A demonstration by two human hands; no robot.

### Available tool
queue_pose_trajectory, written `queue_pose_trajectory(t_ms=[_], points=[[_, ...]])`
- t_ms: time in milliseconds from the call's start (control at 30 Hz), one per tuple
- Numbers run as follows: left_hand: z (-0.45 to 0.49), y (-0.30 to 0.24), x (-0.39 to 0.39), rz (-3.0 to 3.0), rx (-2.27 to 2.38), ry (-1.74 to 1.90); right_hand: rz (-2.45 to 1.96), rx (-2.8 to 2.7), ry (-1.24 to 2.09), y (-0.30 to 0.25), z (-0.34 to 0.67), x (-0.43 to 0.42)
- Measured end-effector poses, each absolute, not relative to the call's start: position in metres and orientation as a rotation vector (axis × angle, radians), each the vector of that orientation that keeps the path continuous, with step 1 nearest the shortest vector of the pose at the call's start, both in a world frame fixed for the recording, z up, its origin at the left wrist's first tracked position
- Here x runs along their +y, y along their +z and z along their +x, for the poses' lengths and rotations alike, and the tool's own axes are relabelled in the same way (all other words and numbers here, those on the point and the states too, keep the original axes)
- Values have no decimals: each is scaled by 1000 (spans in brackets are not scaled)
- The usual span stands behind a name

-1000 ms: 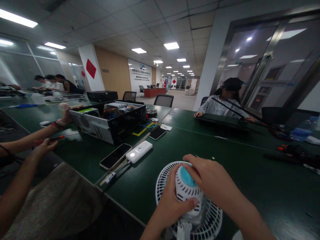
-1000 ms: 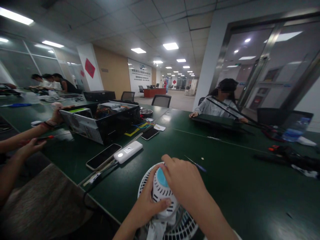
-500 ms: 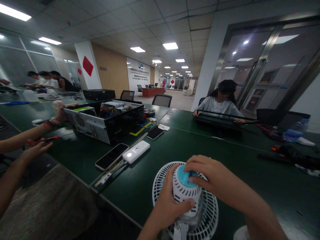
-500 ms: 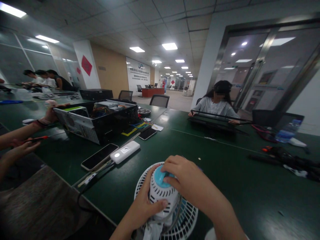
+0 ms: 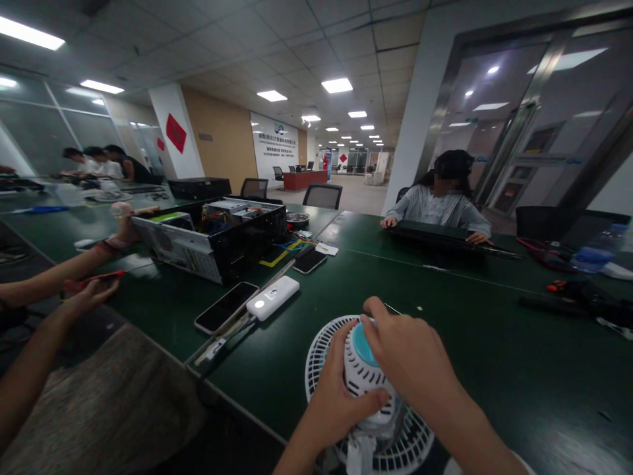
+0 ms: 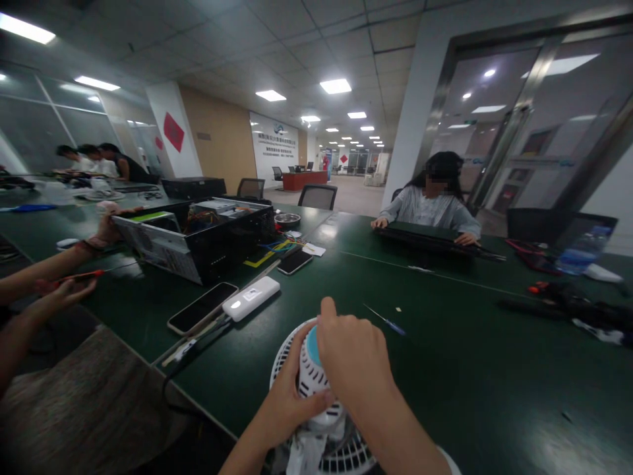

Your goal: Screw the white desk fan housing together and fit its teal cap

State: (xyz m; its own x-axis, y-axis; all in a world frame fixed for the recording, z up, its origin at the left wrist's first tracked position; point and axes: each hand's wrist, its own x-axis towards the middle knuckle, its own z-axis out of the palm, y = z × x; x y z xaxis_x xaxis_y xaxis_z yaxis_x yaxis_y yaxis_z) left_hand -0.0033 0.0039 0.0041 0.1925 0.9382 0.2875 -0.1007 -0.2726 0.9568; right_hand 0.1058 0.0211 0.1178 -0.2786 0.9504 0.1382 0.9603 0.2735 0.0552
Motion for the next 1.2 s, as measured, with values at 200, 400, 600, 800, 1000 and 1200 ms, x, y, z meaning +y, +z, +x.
queue_pose_trajectory(t_ms=[200, 400, 600, 800, 1000, 1200], points=[[-4, 1, 5, 1415, 785, 1283, -1128, -2597, 303, 127, 147, 33], [-5, 1, 5, 1429, 788, 1289, -987, -2701, 468, 130, 155, 37], [-5, 1, 4, 1436, 828, 1278, -1305, -2650, 94, 121, 129, 34], [-3, 4, 4, 1439, 836, 1294, -1869, -2429, -208, 115, 105, 24], [-2, 1, 5, 1415, 806, 1294, -1176, -2625, 267, 128, 144, 29], [-3, 0, 4, 1424, 807, 1264, -1119, -2684, 292, 129, 152, 33]])
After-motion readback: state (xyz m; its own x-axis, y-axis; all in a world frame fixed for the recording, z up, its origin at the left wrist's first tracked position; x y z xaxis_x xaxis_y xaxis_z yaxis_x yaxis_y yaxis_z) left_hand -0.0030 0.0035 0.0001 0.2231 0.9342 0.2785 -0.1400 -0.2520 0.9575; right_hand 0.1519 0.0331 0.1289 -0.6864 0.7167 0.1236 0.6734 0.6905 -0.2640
